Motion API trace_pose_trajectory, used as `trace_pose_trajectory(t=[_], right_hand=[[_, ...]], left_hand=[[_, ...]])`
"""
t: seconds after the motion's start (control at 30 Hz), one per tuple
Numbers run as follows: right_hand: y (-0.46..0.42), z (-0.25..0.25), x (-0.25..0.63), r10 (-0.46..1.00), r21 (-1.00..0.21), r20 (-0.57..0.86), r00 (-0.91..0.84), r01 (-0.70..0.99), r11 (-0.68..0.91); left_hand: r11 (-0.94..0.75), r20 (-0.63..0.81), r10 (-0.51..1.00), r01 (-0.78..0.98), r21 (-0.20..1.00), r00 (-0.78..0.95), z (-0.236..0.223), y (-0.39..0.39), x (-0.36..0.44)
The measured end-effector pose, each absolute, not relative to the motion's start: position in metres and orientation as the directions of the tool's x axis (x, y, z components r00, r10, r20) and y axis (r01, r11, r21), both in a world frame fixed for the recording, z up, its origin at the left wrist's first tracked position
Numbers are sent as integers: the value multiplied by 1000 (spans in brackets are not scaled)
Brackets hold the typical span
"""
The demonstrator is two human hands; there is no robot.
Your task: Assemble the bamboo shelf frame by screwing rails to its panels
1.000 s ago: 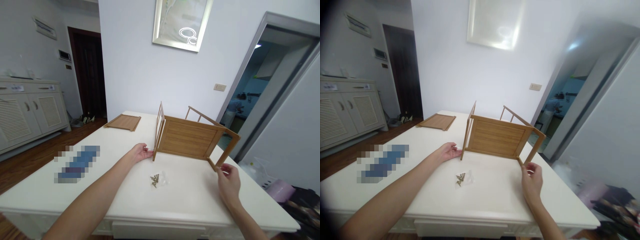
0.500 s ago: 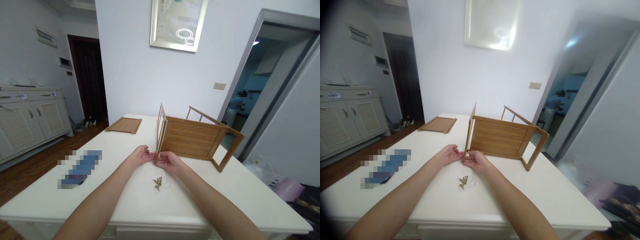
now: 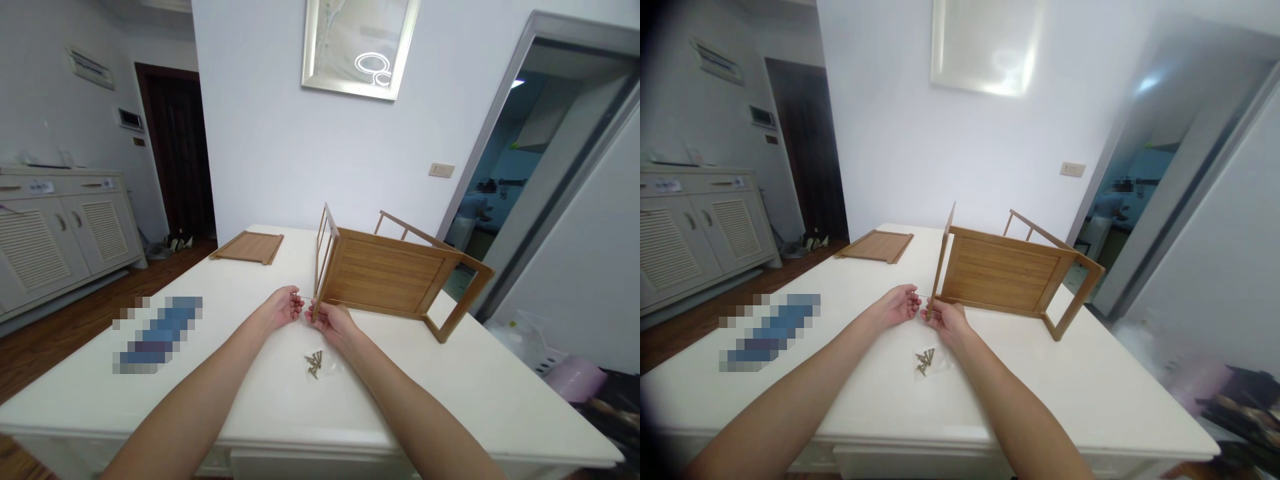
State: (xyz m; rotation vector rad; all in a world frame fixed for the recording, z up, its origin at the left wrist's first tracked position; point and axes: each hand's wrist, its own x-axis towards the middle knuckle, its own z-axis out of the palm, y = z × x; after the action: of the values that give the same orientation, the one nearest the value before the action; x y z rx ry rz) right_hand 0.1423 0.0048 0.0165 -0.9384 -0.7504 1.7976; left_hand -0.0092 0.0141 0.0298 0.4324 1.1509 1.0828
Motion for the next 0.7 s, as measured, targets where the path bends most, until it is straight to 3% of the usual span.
trace_pose_trajectory(t=[0.23, 0.7], right_hand=[[1, 12, 135, 971, -850, -224, -89, -469, -239], [-1, 14, 137, 976, -860, -203, -74, -463, -214]], left_hand=[[483, -522, 852, -433, 761, 33, 31, 13, -7], [584, -566, 807, -369, 723, 167, 36, 15, -17]])
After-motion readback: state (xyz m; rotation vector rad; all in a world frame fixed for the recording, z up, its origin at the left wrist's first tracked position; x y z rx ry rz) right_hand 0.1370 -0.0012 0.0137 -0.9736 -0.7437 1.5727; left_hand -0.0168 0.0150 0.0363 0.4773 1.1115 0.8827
